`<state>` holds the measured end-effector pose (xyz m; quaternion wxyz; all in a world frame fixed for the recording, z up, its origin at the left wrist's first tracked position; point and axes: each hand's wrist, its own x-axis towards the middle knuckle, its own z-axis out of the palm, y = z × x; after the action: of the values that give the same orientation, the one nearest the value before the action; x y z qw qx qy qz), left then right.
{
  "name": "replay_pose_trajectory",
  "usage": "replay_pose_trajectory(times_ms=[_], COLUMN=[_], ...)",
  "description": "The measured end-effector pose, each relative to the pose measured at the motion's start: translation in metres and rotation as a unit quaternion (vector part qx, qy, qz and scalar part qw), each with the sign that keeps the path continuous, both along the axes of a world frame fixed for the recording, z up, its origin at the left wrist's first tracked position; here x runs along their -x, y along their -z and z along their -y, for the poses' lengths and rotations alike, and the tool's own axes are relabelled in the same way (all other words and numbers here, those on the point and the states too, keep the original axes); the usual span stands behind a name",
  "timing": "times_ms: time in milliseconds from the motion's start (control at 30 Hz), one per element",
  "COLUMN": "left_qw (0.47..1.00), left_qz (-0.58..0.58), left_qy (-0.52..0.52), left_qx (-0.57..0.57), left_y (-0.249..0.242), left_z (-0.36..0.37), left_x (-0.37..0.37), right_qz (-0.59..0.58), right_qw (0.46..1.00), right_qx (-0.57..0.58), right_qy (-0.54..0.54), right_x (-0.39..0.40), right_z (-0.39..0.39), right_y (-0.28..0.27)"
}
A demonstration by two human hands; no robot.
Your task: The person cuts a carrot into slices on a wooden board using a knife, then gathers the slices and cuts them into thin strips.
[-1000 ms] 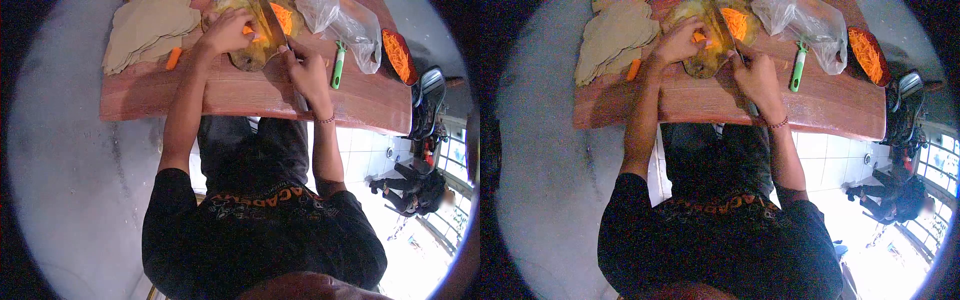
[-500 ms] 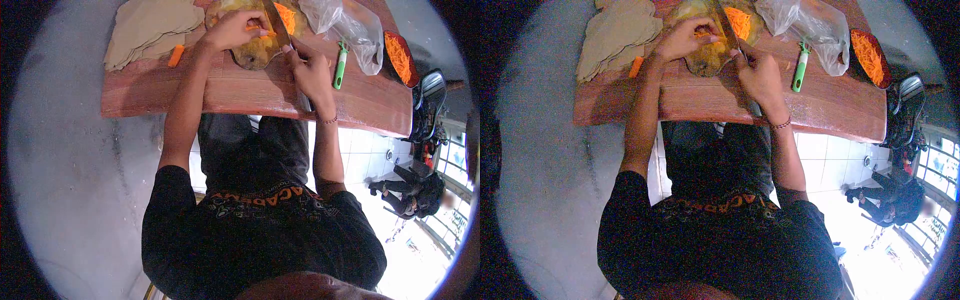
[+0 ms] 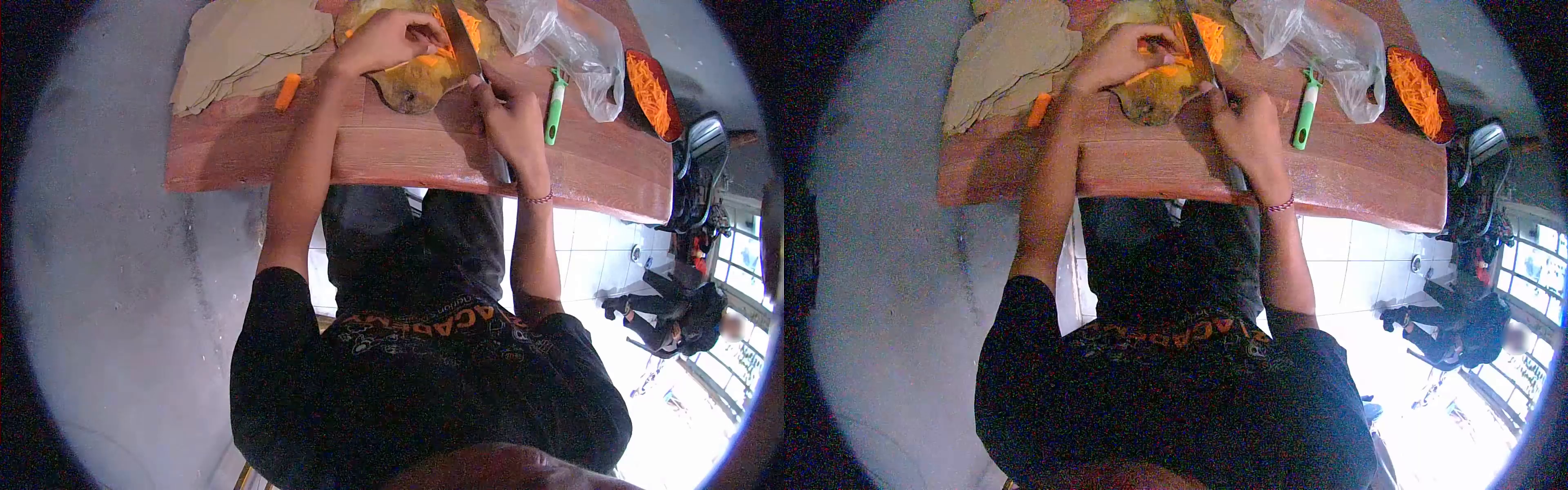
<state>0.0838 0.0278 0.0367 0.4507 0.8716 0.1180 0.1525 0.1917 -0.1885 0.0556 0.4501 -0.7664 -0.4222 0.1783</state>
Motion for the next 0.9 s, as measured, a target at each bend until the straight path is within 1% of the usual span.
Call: replay_pose_trajectory(times_ms=[133,200,233,300,333,400,433,500,533,600,633,700,733,800,900], left_qw=[1.000,0.997,0.997,0.994,0.994,0.996,0.996,0.989,0.989,0.968,0.968,0.967,0.967,0.949,0.942], left_qz=[0.013,-0.061,-0.061,-0.110,-0.110,-0.053,-0.053,-0.050,-0.050,-0.059,-0.059,-0.113,-0.113,-0.140,-0.147], left_qy=[0.019,-0.012,-0.011,0.012,0.012,-0.008,-0.008,-0.050,-0.050,-0.060,-0.058,-0.079,-0.080,-0.097,-0.107], left_qx=[-0.015,0.044,0.044,-0.012,-0.013,-0.066,-0.066,-0.131,-0.132,-0.236,-0.236,-0.215,-0.216,-0.266,-0.283], left_y=[0.002,-0.003,-0.008,-0.018,-0.011,0.000,0.001,0.001,0.001,0.001,0.000,-0.005,-0.010,-0.022,-0.027], left_z=[-0.015,-0.014,-0.012,-0.009,-0.011,-0.011,-0.010,-0.008,-0.008,-0.010,-0.008,-0.003,0.001,0.010,0.017], left_x=[0.007,0.013,0.013,0.015,0.014,0.011,0.010,0.010,0.013,0.019,0.018,0.020,0.021,0.022,0.022], right_qz=[-0.006,-0.005,-0.005,-0.016,-0.016,-0.001,-0.001,0.053,0.053,0.057,0.057,0.053,0.054,0.073,0.080], right_qw=[1.000,1.000,1.000,0.996,0.996,0.997,0.998,0.996,0.996,0.994,0.994,0.983,0.983,0.984,0.984], right_qx=[-0.006,0.015,0.015,0.083,0.083,0.060,0.060,0.037,0.037,0.068,0.068,0.150,0.149,0.141,0.141], right_qy=[0.002,-0.010,-0.009,-0.012,-0.012,-0.037,-0.037,-0.062,-0.062,-0.067,-0.066,-0.087,-0.087,-0.084,-0.080], right_x=[-0.001,-0.001,0.000,0.001,0.000,-0.004,-0.004,-0.005,-0.006,-0.006,-0.008,-0.011,-0.012,-0.014,-0.011], right_z=[0.001,0.002,0.002,0.001,0.001,0.000,0.000,-0.001,-0.001,0.000,-0.001,-0.003,-0.004,-0.003,-0.002], right_y=[0.001,-0.004,-0.008,-0.016,-0.013,-0.006,-0.006,-0.009,-0.010,-0.014,-0.017,-0.024,-0.022,-0.016,-0.019])
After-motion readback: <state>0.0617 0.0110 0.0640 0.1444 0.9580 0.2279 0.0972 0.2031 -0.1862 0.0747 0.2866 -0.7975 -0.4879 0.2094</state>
